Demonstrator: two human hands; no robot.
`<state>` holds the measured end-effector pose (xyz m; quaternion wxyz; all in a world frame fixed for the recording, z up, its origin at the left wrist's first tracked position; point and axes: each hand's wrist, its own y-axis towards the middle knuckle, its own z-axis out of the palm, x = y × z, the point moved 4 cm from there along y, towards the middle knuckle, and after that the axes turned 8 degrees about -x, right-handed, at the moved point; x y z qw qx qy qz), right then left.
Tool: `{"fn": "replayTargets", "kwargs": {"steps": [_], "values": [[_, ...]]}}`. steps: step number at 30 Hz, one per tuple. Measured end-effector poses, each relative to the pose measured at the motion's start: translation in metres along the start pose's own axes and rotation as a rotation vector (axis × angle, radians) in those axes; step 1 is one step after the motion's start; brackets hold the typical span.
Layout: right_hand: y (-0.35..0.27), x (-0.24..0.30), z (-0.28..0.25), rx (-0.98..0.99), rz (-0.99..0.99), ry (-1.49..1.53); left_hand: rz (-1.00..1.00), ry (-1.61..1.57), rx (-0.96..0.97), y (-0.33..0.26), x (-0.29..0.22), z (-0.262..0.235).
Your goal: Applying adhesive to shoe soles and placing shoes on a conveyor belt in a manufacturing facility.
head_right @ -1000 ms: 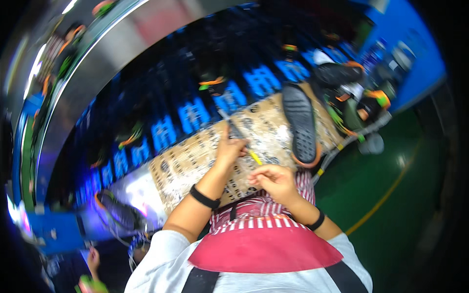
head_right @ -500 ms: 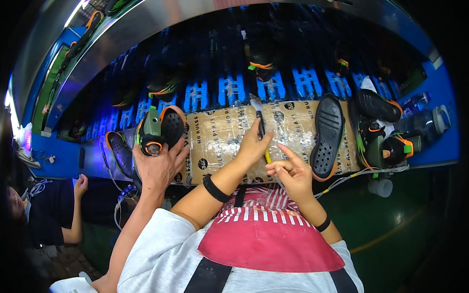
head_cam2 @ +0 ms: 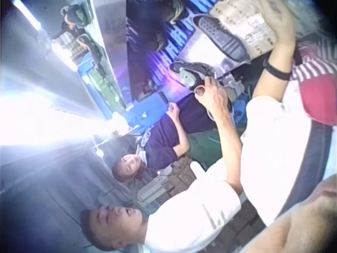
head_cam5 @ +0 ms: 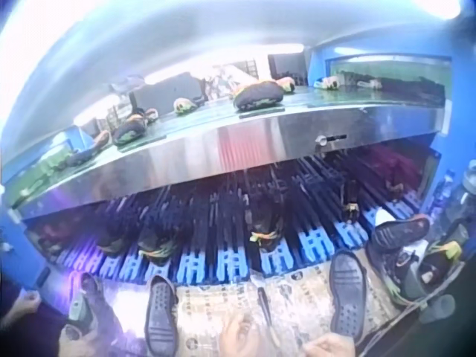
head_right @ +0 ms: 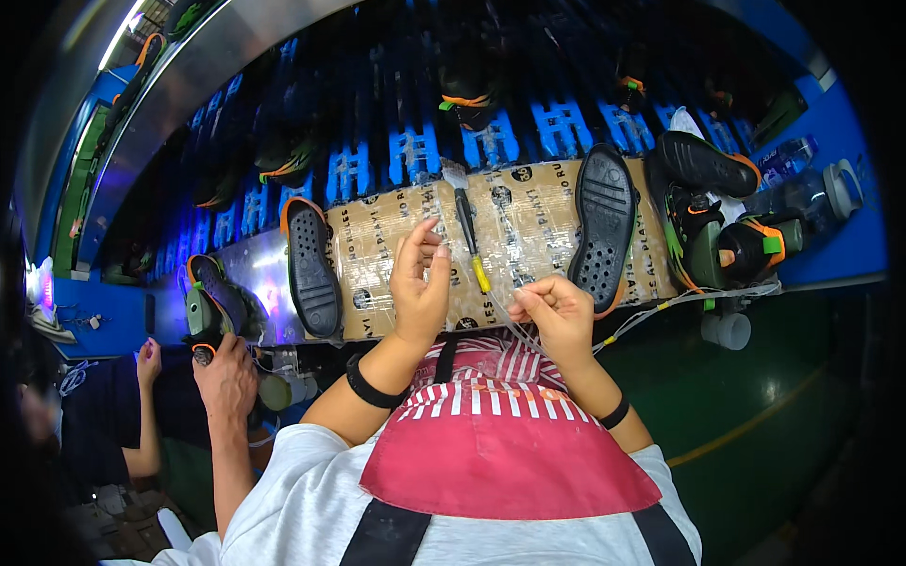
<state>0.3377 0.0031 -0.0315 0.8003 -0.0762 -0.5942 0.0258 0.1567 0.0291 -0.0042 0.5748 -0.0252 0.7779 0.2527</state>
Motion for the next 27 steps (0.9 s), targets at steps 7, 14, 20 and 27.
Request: {"fn": "replayTargets", "kwargs": {"steps": [7, 14, 20, 27], "values": [[0.001, -0.002, 0.016, 0.102, 0.052, -0.043, -0.146, -0.116, 0.134, -0.020, 0.010, -0.005], [0.004, -0.005, 0.017, 0.117, 0.040, -0.063, -0.238, -0.094, 0.137, -0.029, 0.011, -0.023], [0.005, -0.005, 0.022, 0.117, 0.023, -0.025, -0.326, -0.092, 0.104, -0.036, 0.019, -0.039], [0.003, 0.001, 0.029, 0.141, 0.048, -0.037, -0.321, -0.112, 0.070, -0.035, 0.014, -0.043]]}}
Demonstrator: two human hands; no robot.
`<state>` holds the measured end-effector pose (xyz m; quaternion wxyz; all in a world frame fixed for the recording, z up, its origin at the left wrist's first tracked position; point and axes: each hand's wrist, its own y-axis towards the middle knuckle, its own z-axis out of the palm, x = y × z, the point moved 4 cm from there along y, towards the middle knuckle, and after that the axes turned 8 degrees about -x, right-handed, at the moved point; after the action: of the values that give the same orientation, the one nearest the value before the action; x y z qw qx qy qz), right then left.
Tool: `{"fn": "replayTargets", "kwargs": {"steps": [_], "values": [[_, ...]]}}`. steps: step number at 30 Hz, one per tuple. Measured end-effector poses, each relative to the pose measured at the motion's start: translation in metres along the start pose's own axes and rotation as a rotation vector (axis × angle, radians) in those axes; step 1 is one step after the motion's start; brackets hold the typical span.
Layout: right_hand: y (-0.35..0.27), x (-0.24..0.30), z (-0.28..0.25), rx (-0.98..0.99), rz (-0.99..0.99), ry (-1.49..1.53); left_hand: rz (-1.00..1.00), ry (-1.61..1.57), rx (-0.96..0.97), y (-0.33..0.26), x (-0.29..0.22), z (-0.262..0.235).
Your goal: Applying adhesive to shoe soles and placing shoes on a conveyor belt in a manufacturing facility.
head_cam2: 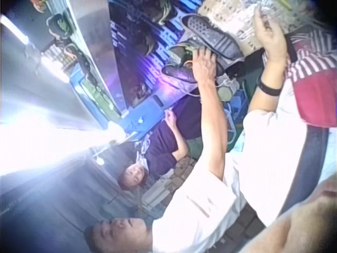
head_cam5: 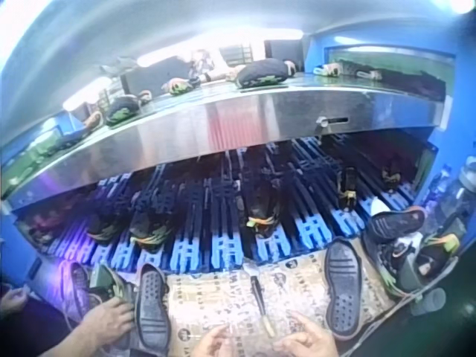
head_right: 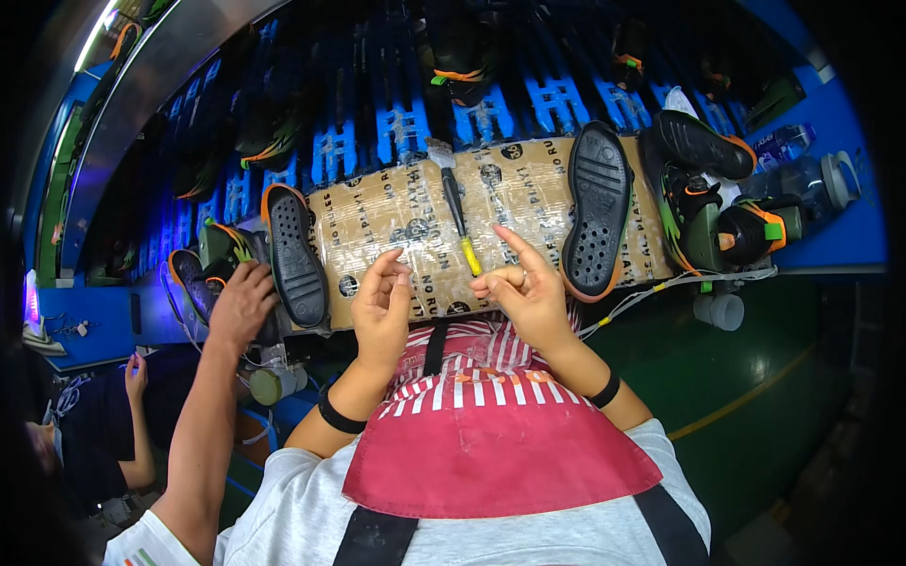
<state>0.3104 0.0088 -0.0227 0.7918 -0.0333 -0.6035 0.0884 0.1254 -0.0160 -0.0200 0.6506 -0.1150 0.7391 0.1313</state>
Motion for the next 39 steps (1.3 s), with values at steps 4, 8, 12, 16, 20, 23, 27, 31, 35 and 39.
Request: {"fn": "replayTargets", "kwargs": {"steps": [4, 8, 12, 16, 20, 23, 27, 31, 35, 39], "values": [[0.000, -0.008, -0.003, 0.013, 0.031, 0.010, -0.027, 0.018, 0.007, -0.003, -0.004, -0.001], [-0.003, -0.016, -0.001, 0.026, 0.014, -0.040, -0.076, 0.006, -0.018, -0.007, -0.006, -0.006], [-0.004, -0.015, 0.001, 0.060, 0.005, -0.052, 0.076, 0.118, -0.148, -0.008, -0.007, -0.031], [-0.003, -0.018, -0.001, 0.095, 0.040, -0.048, 0.286, 0.412, -0.489, -0.006, -0.017, -0.081], [0.004, -0.019, 0.005, 0.029, 0.013, -0.100, 0.141, 0.482, -0.724, -0.032, 0.005, -0.126], [0.017, -0.009, 0.006, -0.136, -0.234, -0.411, 0.019, 0.412, -0.735, -0.054, 0.040, -0.150], [0.042, 0.003, 0.010, -0.160, -0.412, -0.778, -0.390, 0.128, -0.798, -0.050, 0.037, -0.144], [0.066, -0.020, 0.015, -0.086, -0.312, -1.128, -0.410, 0.036, -0.893, -0.048, 0.040, -0.149], [0.075, -0.039, 0.026, -0.002, -0.216, -1.296, -0.217, -0.020, -0.811, -0.039, 0.032, -0.147], [0.086, -0.058, 0.016, 0.018, -0.224, -1.216, -0.180, -0.188, -0.482, -0.020, 0.017, -0.107]]}}
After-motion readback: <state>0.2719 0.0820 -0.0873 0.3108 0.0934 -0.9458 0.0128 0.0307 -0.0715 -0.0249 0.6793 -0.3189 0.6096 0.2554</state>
